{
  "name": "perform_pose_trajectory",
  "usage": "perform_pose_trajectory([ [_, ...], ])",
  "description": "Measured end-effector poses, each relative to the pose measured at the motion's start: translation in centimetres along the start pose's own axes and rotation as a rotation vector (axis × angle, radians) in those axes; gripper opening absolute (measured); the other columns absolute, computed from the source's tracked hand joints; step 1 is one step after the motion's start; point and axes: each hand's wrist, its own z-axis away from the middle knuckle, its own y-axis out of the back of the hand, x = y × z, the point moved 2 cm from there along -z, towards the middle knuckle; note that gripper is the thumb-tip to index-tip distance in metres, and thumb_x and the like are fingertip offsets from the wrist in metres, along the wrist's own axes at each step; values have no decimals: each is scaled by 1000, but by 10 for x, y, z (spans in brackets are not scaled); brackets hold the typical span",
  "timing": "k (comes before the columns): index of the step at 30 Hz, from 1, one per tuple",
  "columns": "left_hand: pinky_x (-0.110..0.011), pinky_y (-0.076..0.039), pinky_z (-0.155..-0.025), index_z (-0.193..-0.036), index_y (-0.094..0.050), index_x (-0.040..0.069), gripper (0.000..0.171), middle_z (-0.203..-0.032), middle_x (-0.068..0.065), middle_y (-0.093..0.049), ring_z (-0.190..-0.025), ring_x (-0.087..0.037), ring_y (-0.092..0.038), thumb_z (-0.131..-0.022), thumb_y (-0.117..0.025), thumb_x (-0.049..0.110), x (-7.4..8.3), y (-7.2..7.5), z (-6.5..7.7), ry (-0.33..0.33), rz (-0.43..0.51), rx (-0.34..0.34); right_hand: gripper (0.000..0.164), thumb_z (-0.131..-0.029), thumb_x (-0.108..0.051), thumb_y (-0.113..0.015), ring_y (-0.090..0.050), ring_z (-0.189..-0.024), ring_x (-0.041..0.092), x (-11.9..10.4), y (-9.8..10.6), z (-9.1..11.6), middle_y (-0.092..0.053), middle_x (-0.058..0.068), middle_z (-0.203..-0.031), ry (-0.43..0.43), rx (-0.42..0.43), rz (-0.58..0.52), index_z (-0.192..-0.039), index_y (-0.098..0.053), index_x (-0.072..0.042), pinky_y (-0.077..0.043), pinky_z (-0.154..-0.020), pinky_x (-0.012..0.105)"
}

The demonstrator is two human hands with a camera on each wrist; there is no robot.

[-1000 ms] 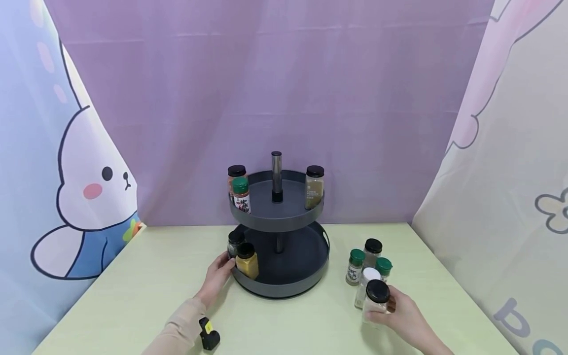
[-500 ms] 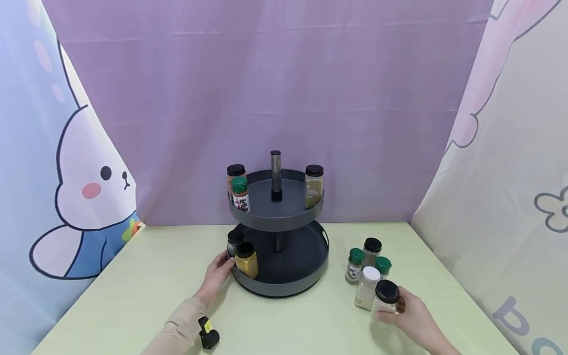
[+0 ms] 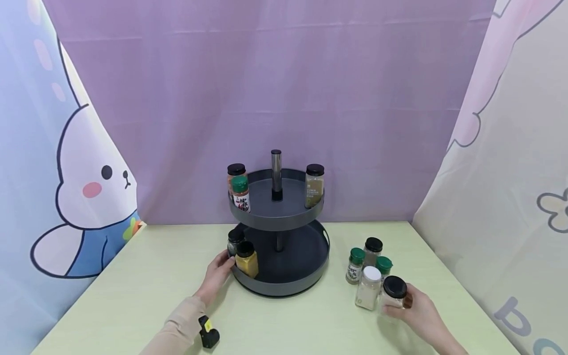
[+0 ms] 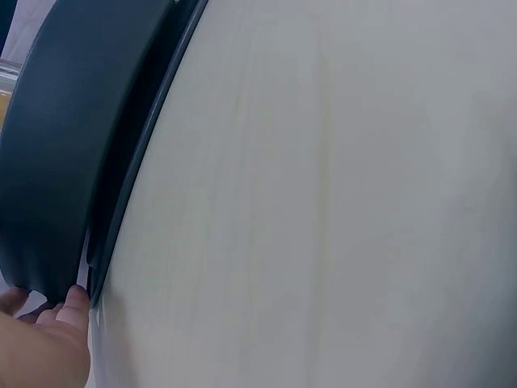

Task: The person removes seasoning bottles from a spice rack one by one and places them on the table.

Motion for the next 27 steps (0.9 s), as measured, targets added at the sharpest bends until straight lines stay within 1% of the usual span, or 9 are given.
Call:
perform_pose_trajectory([
  [3, -54, -29, -109, -140, -21, -12, 58, -144, -36, -24, -131, -41, -25, -96, -48, 15, -1, 0, -1, -2, 5, 1, 65, -69, -21, -79, -63, -83, 30, 3, 1, -2, -65, 30, -100, -6, 9, 2, -115, -51, 16, -54, -65, 31],
  [6, -54, -29, -109, -140, -22, -12, 58, -144, -35, -24, -132, -41, -25, -96, -48, 15, -1, 1, -1, -2, 4, 1, 66, -71, -22, -78, -63, -84, 30, 7, 1, -4, -65, 31, -101, -28, 6, 4, -116, -50, 16, -54, -65, 31],
  [10, -54, -29, -109, -141, -21, -11, 58, -145, -35, -23, -132, -41, -25, -97, -47, 17, 0, 0, -1, -1, 0, -3, 69, -73, -25, -76, -61, -88, 33, 11, 0, -6, -64, 32, -103, -76, -8, -6, -120, -47, 17, -54, -67, 36],
  [13, -55, -29, -108, -141, -20, -11, 59, -145, -35, -24, -132, -41, -25, -97, -46, 18, 0, 0, 0, -4, -3, -6, 70, -73, -27, -76, -60, -88, 32, 15, 0, -7, -64, 31, -102, -105, -8, -3, -120, -47, 17, -53, -66, 36],
  [14, -55, -29, -108, -141, -21, -11, 58, -145, -35, -24, -131, -41, -25, -97, -47, 17, 0, 0, 0, -6, -4, -5, 70, -73, -27, -76, -60, -87, 31, 17, 0, -8, -64, 31, -102, -110, -7, -1, -119, -47, 17, -53, -65, 34],
  [17, -55, -29, -108, -141, -21, -11, 58, -144, -35, -25, -131, -41, -26, -97, -47, 17, 0, 0, 1, -10, -2, -5, 71, -73, -27, -76, -59, -87, 31, 21, -1, -8, -64, 31, -101, -130, -7, 0, -119, -46, 18, -53, -65, 35],
  [23, -55, -29, -108, -140, -22, -12, 57, -143, -36, -26, -130, -42, -27, -97, -47, 17, -1, 0, 0, -25, -5, -6, 74, -74, -29, -75, -58, -93, 39, 26, -3, -9, -61, 35, -104, -154, -12, -18, -122, -43, 18, -55, -72, 45],
  [27, -55, -30, -108, -140, -23, -12, 57, -143, -36, -26, -130, -42, -27, -96, -48, 17, 0, 1, 0, -40, -15, -6, 77, -75, -31, -74, -57, -93, 36, 27, -5, -10, -59, 36, -108, -173, -32, -13, -124, -41, 18, -54, -72, 45],
])
